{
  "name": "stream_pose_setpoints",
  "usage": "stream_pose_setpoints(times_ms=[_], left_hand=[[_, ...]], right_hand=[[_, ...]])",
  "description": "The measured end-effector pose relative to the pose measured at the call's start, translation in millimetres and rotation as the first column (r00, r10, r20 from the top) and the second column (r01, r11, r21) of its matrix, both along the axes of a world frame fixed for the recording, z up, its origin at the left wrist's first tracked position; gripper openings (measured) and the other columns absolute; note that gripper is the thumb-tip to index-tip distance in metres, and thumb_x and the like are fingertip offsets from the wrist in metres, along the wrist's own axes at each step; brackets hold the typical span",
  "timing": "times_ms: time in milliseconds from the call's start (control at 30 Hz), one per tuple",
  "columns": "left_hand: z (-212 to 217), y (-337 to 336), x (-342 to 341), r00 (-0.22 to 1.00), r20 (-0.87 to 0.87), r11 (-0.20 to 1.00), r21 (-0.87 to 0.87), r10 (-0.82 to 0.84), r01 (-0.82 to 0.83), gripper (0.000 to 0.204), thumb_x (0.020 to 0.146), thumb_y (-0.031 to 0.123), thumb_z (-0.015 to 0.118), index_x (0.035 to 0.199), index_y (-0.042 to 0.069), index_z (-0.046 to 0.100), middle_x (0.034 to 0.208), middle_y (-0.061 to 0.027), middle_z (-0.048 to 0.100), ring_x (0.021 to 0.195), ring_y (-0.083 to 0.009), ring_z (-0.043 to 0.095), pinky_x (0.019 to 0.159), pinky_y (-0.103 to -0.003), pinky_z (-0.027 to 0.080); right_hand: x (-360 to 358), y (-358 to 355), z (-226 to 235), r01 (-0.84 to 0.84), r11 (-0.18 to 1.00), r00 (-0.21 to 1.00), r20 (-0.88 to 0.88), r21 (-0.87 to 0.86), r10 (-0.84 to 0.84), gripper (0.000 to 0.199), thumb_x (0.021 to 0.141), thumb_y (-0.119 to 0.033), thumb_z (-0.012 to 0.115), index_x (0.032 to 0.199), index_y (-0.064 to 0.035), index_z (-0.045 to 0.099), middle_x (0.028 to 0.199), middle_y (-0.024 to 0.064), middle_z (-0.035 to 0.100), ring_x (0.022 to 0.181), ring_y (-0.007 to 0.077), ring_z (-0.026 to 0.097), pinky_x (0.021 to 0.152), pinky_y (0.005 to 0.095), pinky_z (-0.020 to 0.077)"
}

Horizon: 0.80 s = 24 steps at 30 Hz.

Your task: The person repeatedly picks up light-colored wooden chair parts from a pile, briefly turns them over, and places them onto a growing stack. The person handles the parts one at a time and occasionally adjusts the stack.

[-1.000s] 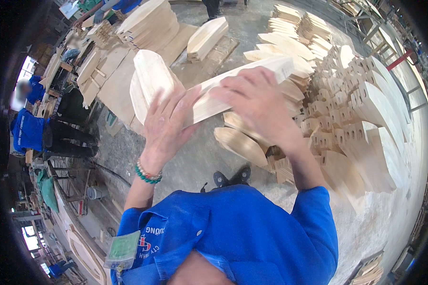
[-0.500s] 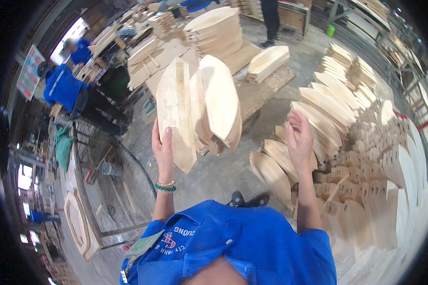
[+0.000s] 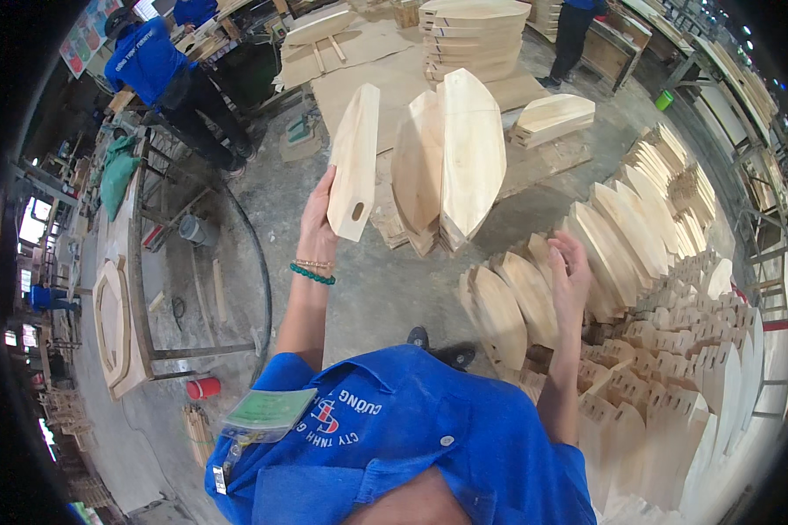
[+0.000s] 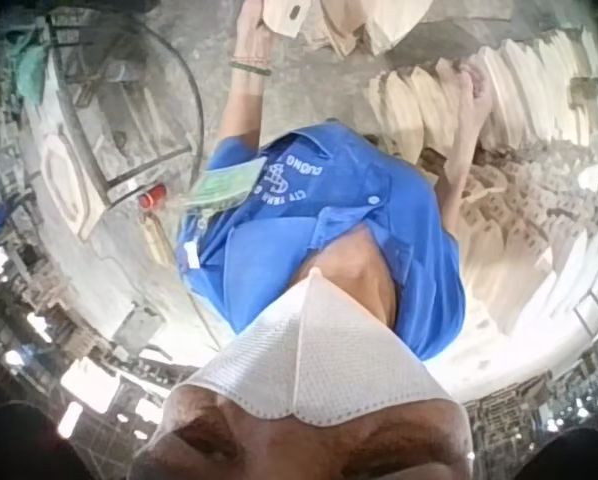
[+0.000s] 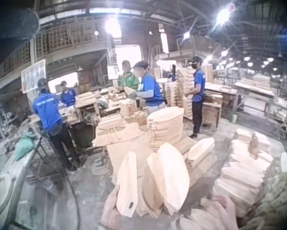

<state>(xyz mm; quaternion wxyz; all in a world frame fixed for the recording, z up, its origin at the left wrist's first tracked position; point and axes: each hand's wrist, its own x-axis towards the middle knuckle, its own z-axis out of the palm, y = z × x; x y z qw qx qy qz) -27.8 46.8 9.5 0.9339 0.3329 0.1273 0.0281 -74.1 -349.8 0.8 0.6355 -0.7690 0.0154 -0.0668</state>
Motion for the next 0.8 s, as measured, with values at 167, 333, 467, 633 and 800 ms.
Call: stream_pose_setpoints(times_ms=[167, 333, 467, 633, 800], left_hand=[[23.3, -42.2, 7.2, 0.977, 0.162, 0.834, 0.514, 0.137, -0.202, 0.050, 0.090, 0.009, 0.053, 0.136, -0.001, 0.036, 0.123, -0.0116, 0.055, 0.105, -0.0170, 0.059, 0.084, -0.029, 0.052], [15.8, -49.8, 34.3, 0.935, 0.305, 0.816, 0.485, 0.179, -0.314, 0.057, 0.087, 0.005, 0.055, 0.140, -0.001, 0.033, 0.126, -0.0095, 0.053, 0.107, -0.0142, 0.055, 0.089, -0.028, 0.047], [4.9, -48.1, 44.8, 0.907, 0.332, 0.763, 0.506, 0.258, -0.402, 0.064, 0.086, 0.006, 0.057, 0.142, -0.006, 0.027, 0.130, -0.0126, 0.051, 0.112, -0.0150, 0.052, 0.093, -0.027, 0.044], [-6.8, -61.9, 40.8, 0.966, 0.225, 0.712, 0.658, 0.127, -0.246, 0.076, 0.081, 0.021, 0.056, 0.143, -0.008, 0.023, 0.136, -0.0228, 0.046, 0.120, -0.0273, 0.050, 0.102, -0.033, 0.037], [-41.2, -35.1, 49.8, 0.974, 0.138, 0.632, 0.775, -0.181, 0.008, 0.072, 0.083, 0.017, 0.054, 0.144, -0.006, 0.023, 0.142, -0.0198, 0.041, 0.126, -0.0246, 0.045, 0.103, -0.033, 0.036]], right_hand=[[3.7, -4.4, -12.9, 0.000, 1.000, 0.999, -0.037, 0.000, 0.000, 0.032, 0.093, -0.017, 0.056, 0.121, -0.0010, 0.054, 0.109, 0.0083, 0.062, 0.094, 0.0129, 0.057, 0.080, 0.0261, 0.0463], [8.0, -2.8, -4.8, -0.026, 0.998, 0.996, -0.091, -0.061, 0.021, 0.033, 0.094, -0.018, 0.056, 0.121, -0.0004, 0.053, 0.108, 0.0096, 0.062, 0.088, 0.0123, 0.057, 0.078, 0.0260, 0.0477], [14.2, 4.7, 8.2, -0.064, 0.997, 0.991, -0.121, -0.039, 0.059, 0.033, 0.095, -0.019, 0.056, 0.122, -0.0003, 0.053, 0.109, 0.0093, 0.061, 0.089, 0.0116, 0.057, 0.078, 0.0252, 0.0475], [39.7, 21.6, 19.4, -0.036, 0.999, 0.980, -0.194, 0.002, 0.035, 0.036, 0.095, -0.022, 0.056, 0.124, -0.0017, 0.052, 0.112, 0.0064, 0.059, 0.095, 0.0096, 0.055, 0.082, 0.0242, 0.0466], [107.7, 70.4, 5.2, -0.189, 0.954, 0.968, -0.117, 0.234, 0.221, 0.047, 0.095, -0.028, 0.055, 0.133, -0.0014, 0.044, 0.123, 0.0095, 0.056, 0.108, 0.0163, 0.054, 0.090, 0.0302, 0.0464]])
